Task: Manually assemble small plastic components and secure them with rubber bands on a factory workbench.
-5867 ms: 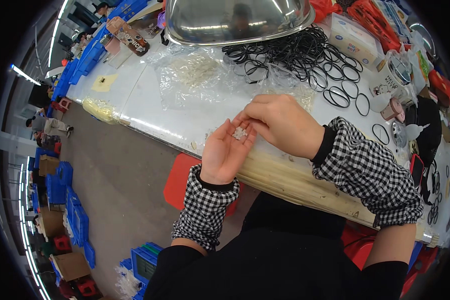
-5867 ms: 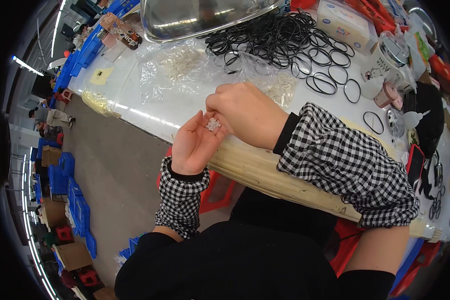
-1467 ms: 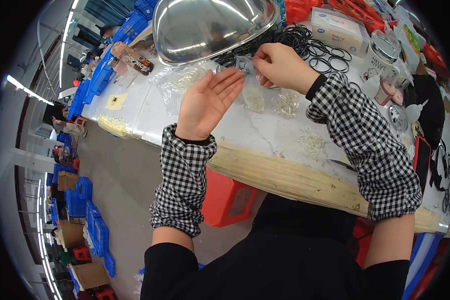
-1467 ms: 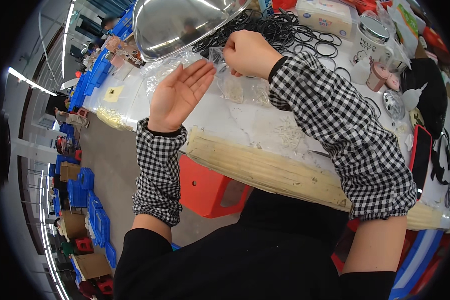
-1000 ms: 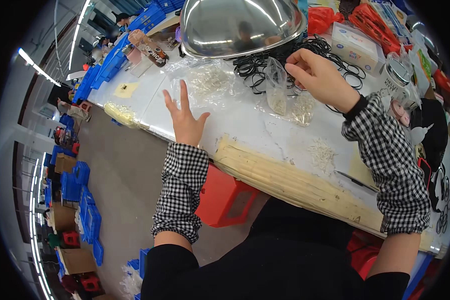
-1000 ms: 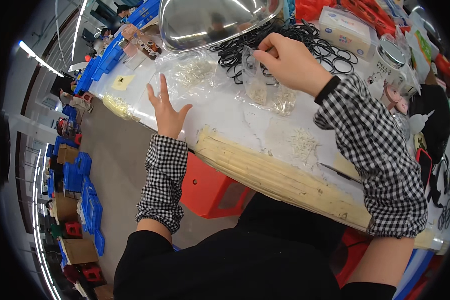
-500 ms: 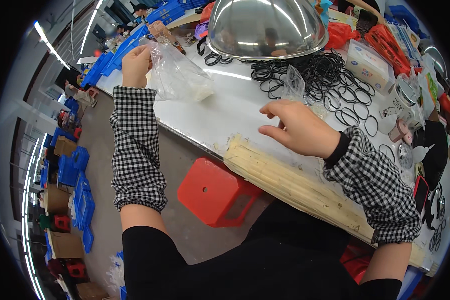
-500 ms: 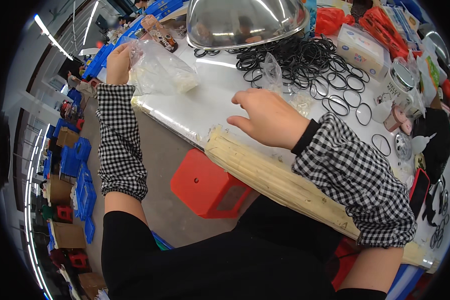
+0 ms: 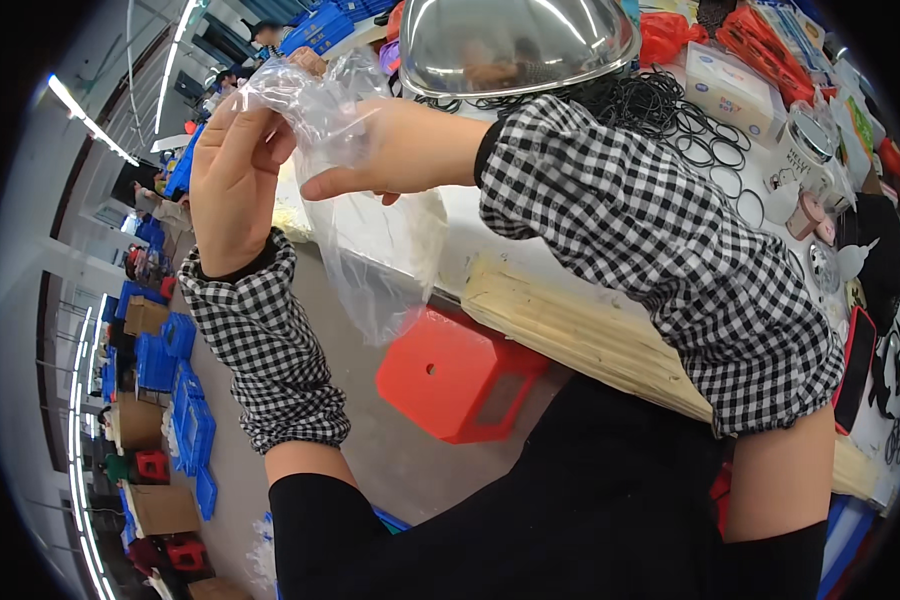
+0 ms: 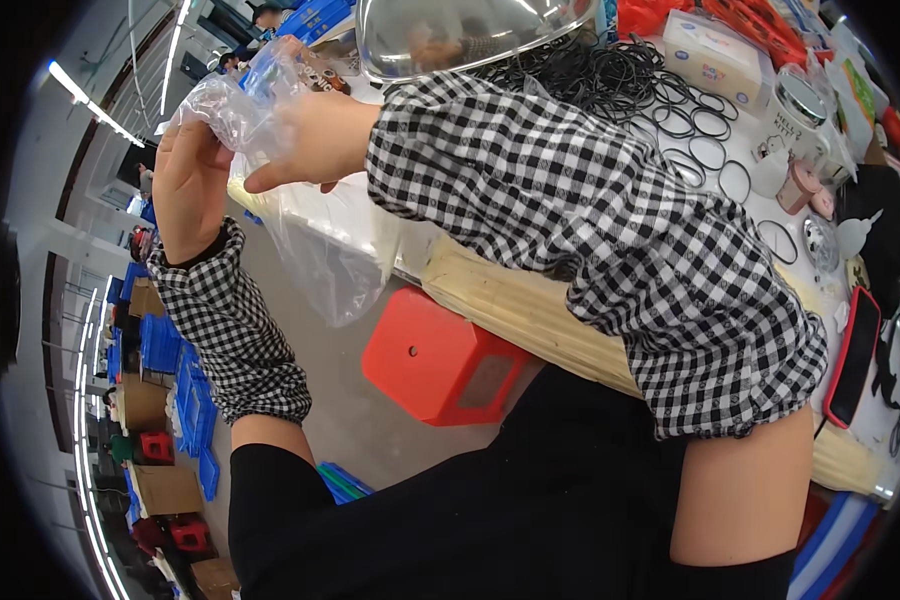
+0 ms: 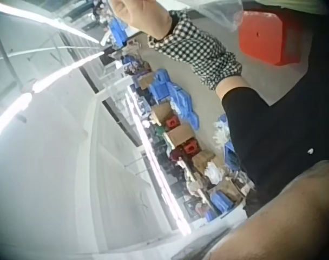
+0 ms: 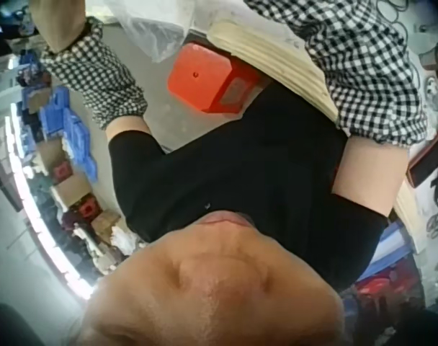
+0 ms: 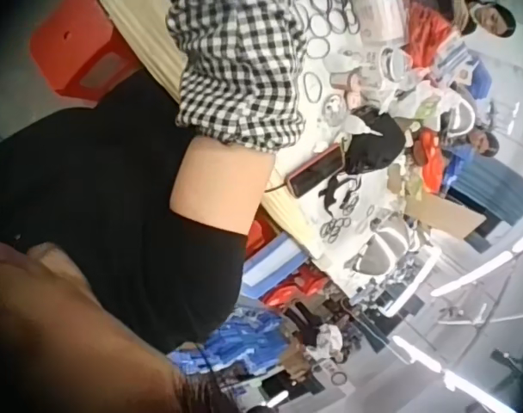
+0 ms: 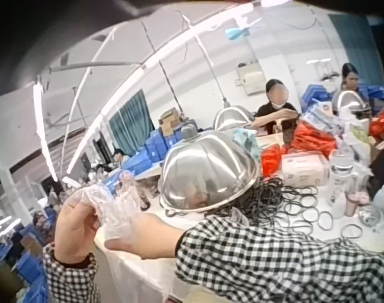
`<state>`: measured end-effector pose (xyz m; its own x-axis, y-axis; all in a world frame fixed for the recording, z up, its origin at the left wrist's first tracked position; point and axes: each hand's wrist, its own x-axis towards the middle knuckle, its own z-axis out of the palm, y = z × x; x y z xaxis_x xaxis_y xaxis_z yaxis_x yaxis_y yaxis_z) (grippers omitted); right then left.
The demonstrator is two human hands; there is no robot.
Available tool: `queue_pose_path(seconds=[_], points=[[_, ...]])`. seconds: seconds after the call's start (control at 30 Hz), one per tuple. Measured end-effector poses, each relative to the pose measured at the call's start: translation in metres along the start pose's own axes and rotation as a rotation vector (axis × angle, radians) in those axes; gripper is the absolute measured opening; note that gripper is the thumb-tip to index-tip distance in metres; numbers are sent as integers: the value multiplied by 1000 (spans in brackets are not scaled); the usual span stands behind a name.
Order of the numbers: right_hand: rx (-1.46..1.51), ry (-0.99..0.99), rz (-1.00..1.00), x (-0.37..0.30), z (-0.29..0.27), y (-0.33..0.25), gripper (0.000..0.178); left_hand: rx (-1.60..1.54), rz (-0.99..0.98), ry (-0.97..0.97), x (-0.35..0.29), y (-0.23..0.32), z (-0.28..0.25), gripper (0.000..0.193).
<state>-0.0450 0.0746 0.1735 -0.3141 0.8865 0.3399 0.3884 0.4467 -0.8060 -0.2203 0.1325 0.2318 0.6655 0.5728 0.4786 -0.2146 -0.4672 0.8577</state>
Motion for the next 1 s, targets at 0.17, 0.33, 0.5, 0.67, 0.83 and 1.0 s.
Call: queue_pose_path(seconds=[0.17, 0.33, 0.5, 0.67, 0.83, 1.0], points=[[149, 126, -83, -4, 17, -5, 31, 121, 259, 27, -52, -34, -5, 126], [66, 80, -75, -4, 43, -9, 33, -85, -3, 181, -123, -127, 27, 80], [108, 46, -35, -11, 70, -14, 42, -28, -76, 143, -145, -147, 45, 48], [464, 94, 20, -22, 74, -7, 35, -163, -219, 195, -154, -155, 70, 25], [427, 283, 62, -19, 60, 5, 38, -359, -235, 402, -144, -158, 92, 20], [349, 392, 148, -14, 41, 25, 49, -154, -123, 360, -134, -184, 83, 26]])
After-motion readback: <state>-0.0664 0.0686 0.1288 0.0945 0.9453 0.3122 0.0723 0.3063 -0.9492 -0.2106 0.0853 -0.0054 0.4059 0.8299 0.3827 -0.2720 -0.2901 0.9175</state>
